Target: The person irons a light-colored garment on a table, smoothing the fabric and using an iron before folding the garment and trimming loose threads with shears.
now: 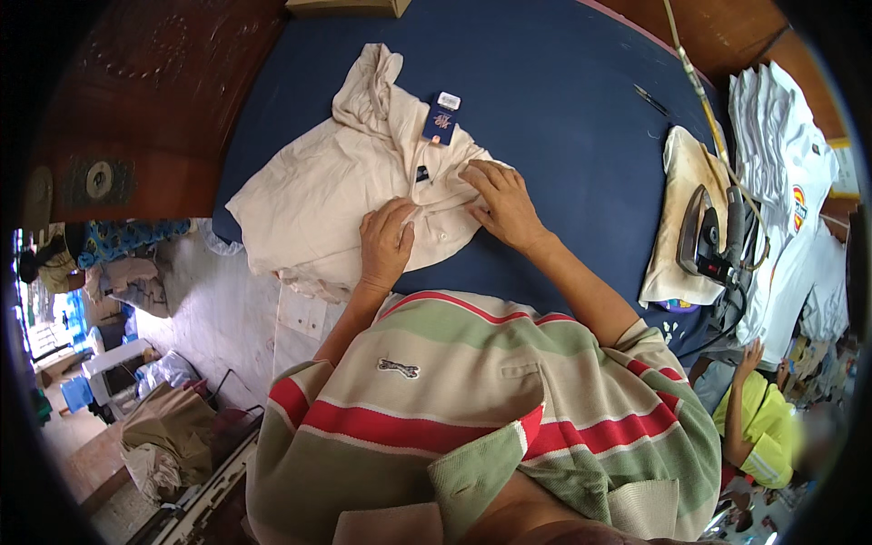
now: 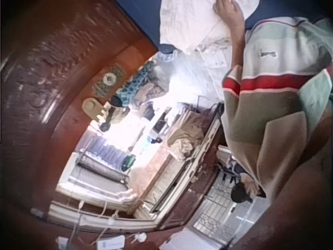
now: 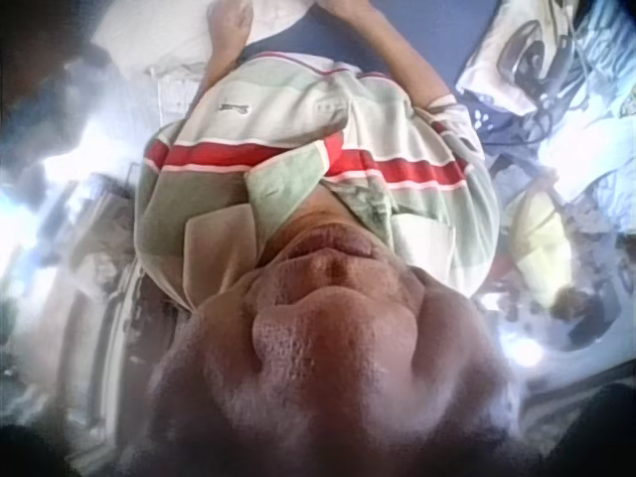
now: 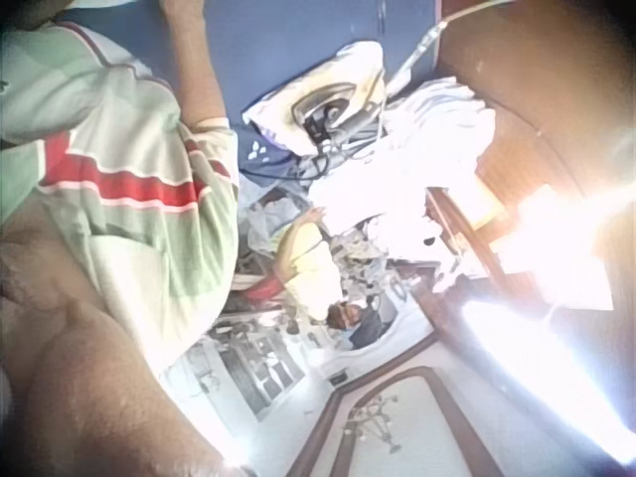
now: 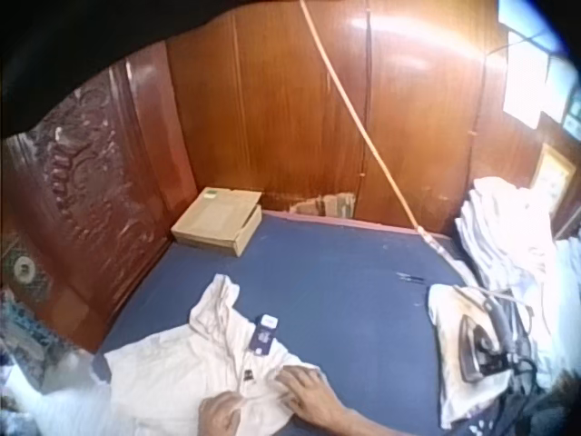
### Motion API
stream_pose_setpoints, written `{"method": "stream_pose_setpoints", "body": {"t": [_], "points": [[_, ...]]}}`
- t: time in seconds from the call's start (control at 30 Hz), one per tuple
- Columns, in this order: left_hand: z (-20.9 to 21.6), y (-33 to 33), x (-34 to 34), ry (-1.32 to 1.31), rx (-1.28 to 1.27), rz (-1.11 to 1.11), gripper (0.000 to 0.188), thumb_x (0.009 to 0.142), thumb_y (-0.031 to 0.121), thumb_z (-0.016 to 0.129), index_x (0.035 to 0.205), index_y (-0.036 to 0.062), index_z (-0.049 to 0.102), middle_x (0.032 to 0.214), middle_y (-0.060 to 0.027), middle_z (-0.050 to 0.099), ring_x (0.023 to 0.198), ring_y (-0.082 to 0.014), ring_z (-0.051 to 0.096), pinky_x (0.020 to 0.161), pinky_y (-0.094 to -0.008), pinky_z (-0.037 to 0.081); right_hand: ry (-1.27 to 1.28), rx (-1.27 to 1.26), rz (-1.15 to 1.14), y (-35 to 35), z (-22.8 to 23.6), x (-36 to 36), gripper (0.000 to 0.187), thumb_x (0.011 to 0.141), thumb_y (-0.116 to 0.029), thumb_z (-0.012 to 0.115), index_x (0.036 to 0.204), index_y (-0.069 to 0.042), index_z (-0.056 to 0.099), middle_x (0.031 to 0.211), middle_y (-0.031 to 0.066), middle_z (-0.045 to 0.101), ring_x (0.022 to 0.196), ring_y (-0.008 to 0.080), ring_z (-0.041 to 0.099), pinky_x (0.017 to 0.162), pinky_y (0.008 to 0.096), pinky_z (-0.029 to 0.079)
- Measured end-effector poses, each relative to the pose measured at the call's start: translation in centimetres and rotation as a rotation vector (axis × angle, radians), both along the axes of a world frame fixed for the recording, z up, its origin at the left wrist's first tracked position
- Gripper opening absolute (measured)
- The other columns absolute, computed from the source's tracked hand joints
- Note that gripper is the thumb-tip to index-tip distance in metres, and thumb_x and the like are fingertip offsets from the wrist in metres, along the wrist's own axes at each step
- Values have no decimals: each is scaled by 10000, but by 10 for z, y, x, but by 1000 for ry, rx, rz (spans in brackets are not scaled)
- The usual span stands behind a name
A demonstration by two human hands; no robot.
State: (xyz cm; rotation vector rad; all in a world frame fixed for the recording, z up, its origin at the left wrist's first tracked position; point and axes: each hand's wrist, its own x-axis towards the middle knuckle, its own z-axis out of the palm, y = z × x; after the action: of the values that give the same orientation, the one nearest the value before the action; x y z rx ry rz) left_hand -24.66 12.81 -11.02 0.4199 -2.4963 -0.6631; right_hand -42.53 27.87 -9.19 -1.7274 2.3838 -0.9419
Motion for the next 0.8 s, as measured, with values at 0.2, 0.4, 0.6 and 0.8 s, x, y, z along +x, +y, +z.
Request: {"method": "stream_pose_setpoints", "body": {"t": [0.2, 0.4, 0.6, 0.8], "points": [[24, -35, -50, 6, -118, 41, 296, 804, 217, 599, 1054, 58, 589, 1010, -96, 622, 943, -281, 576, 819, -392, 421, 284, 39, 103, -16, -17, -8, 313, 735, -148, 630, 1042, -158, 574, 1126, 58, 535, 1062, 252, 485, 910, 420, 360], [48, -48, -163, -805, -259, 45, 642, 810, 376, 557, 1351, 90, 363, 1040, -142, 625, 954, -289, 610, 795, -417, 463, 192, 56, 232, -20, -33, 2, 241, 736, -172, 627, 976, -159, 604, 1052, 12, 561, 962, 227, 516, 841, 385, 388], [30, -81, -164, -453, 335, 125, 623, 814, 258, 478, 1393, 116, 298, 1010, -195, 618, 859, -248, 647, 750, -375, 508, 109, 77, 122, -28, -45, 1, 215, 752, -186, 626, 962, -144, 614, 1031, 22, 570, 961, 238, 517, 826, 379, 391], [23, -93, -72, 695, 1666, -86, 569, 795, 109, 409, 1326, -50, 284, 1208, -238, 509, 1058, -323, 565, 915, -358, 445, 43, 79, 112, -31, -43, 0, 208, 769, -211, 622, 961, -134, 645, 980, 40, 586, 969, 239, 518, 827, 388, 383]]}}
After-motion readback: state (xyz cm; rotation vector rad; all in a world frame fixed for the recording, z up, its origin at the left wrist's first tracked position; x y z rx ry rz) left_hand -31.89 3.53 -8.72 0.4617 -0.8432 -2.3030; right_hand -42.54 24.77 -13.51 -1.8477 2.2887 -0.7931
